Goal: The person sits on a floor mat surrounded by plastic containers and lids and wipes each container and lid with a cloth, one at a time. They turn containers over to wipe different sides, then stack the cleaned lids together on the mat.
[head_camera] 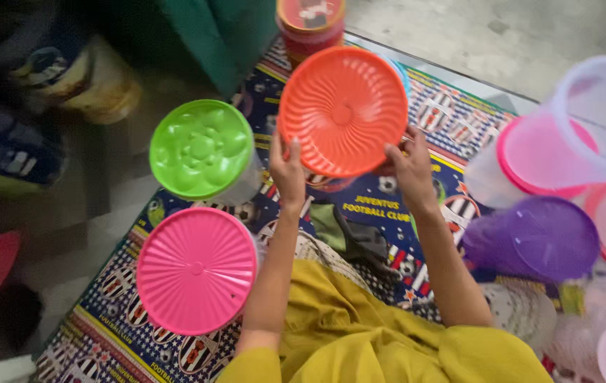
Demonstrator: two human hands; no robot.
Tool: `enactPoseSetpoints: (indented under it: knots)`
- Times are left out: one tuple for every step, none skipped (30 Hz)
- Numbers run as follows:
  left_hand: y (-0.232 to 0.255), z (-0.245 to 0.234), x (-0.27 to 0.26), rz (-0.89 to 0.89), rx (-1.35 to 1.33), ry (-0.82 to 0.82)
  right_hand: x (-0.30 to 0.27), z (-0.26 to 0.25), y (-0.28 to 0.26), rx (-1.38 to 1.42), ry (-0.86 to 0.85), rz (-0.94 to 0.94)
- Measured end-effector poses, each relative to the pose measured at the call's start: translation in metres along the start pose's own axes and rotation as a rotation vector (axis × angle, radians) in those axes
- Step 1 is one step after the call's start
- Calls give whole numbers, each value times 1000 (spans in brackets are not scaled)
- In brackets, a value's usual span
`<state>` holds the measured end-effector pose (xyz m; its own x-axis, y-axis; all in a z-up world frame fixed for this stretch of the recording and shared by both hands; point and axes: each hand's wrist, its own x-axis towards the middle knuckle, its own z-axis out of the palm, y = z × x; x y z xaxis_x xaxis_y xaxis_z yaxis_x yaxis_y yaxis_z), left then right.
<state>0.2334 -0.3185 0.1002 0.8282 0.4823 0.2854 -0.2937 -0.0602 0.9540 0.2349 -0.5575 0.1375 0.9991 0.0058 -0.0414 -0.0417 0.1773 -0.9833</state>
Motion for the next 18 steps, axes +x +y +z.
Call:
enactPoseSetpoints:
  knots:
    - [-2,10,-16,16,121,-31,-16,-17,5,5,42,2]
    - [-7,20,-31,-66,163,-70,-34,-33,13,22,82,15]
    - [-14,30,-45,-146,205,-111,-50,-48,22,39,121,27]
    - [-23,38,-58,-226,250,-153,-63,-63,32,58,162,40]
    - [-33,47,-69,-166,264,-192,-73,-76,42,95,196,35]
    - [-45,55,-77,-104,276,-230,-81,-86,54,134,228,28]
    - [-57,61,-87,-42,287,-269,-90,-96,65,173,260,21]
    - [-70,68,-95,-60,258,-289,-96,-107,76,125,300,64]
    - [-82,74,-104,-78,230,-309,-106,-117,86,78,339,108]
    - [-92,77,-112,-98,206,-324,-113,-126,95,33,372,156]
    - [-101,80,-119,-100,250,-344,-115,-134,104,54,390,183]
    - [-111,82,-123,-100,296,-365,-114,-141,115,77,407,207]
    - [-120,85,-126,-100,341,-386,-112,-147,126,100,424,232]
    - [-127,87,-130,-164,286,-409,-110,-152,137,103,432,228]
    - [-132,88,-132,-228,231,-432,-108,-156,147,107,439,225]
    - [-137,91,-133,-292,174,-451,-103,-160,157,107,443,220]
    - [-141,93,-132,-290,193,-450,-98,-165,166,105,450,204]
    - [-143,95,-131,-289,214,-447,-93,-170,175,103,455,190]
